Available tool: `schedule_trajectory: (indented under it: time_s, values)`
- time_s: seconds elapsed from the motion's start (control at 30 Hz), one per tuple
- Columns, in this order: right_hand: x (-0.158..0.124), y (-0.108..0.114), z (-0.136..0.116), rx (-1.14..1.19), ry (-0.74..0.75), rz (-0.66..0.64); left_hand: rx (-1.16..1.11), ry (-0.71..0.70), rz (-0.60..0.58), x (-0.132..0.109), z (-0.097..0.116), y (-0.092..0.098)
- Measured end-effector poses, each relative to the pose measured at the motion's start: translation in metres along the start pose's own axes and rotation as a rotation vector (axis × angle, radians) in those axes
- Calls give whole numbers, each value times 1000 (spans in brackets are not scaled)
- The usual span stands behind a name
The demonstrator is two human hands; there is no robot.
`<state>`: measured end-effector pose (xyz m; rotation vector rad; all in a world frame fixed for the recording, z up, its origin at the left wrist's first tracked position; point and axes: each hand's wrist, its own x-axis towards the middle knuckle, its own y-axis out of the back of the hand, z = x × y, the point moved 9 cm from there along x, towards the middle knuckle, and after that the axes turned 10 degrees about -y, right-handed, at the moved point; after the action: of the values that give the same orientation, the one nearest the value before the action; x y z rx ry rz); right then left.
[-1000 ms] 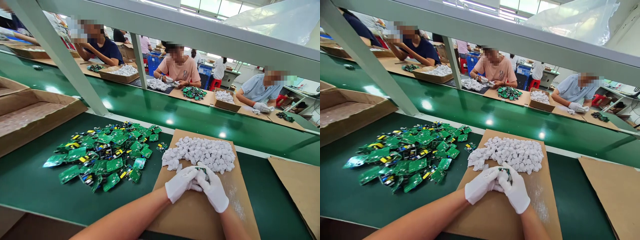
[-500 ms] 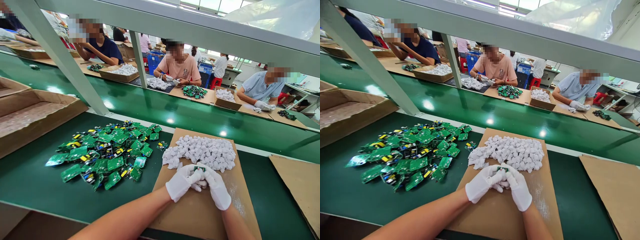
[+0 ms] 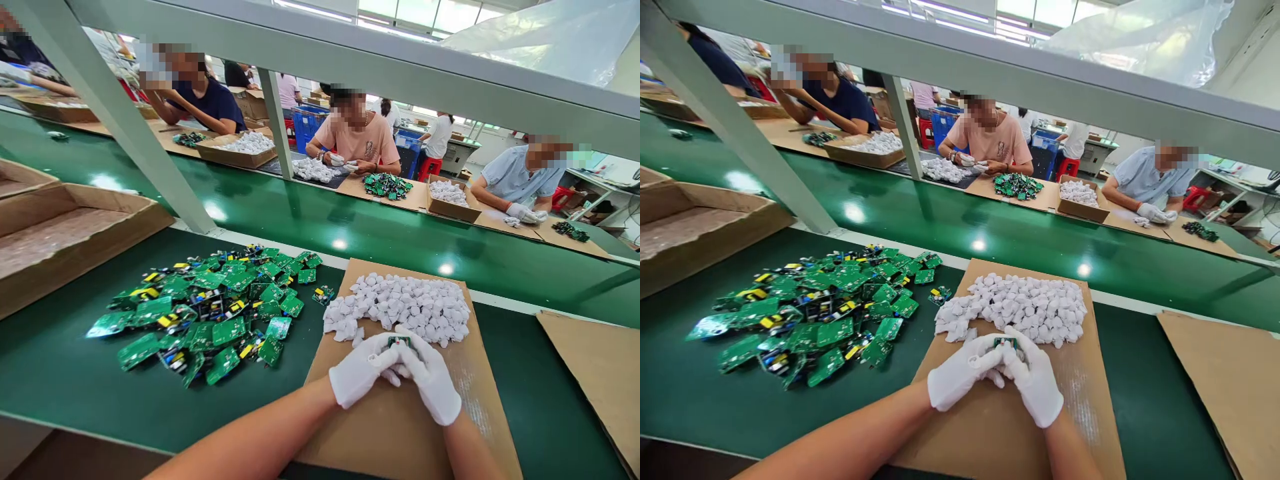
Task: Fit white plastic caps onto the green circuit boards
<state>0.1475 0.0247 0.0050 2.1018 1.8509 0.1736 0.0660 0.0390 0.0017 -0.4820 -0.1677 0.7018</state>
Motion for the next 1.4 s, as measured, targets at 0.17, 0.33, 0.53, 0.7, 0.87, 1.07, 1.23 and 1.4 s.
schedule_trajectory:
  time_s: [0.17,0.33,0.53,0.7,0.87,1.07,1.23,1.4]
  values:
    - [-1,-1,0,0,-9,-15,42,-22,-4,-1,3,-1]
    - [-2,4,0,-90,1,33,-16,-13,-43,-2,3,-3]
    - [-5,0,-1,-145,27,39,-49,7,-75,-3,4,-7]
    - [-5,-3,-6,49,40,-77,-175,65,-29,0,-5,3]
    - [-5,28,-4,237,33,92,-281,75,3,2,4,8]
    - [-4,24,-10,-322,111,245,-86,-28,179,2,41,26]
    - [-1,-13,-3,-751,248,90,583,-264,294,26,103,73]
    - [-1,-4,-5,-663,303,168,991,-265,475,76,130,148]
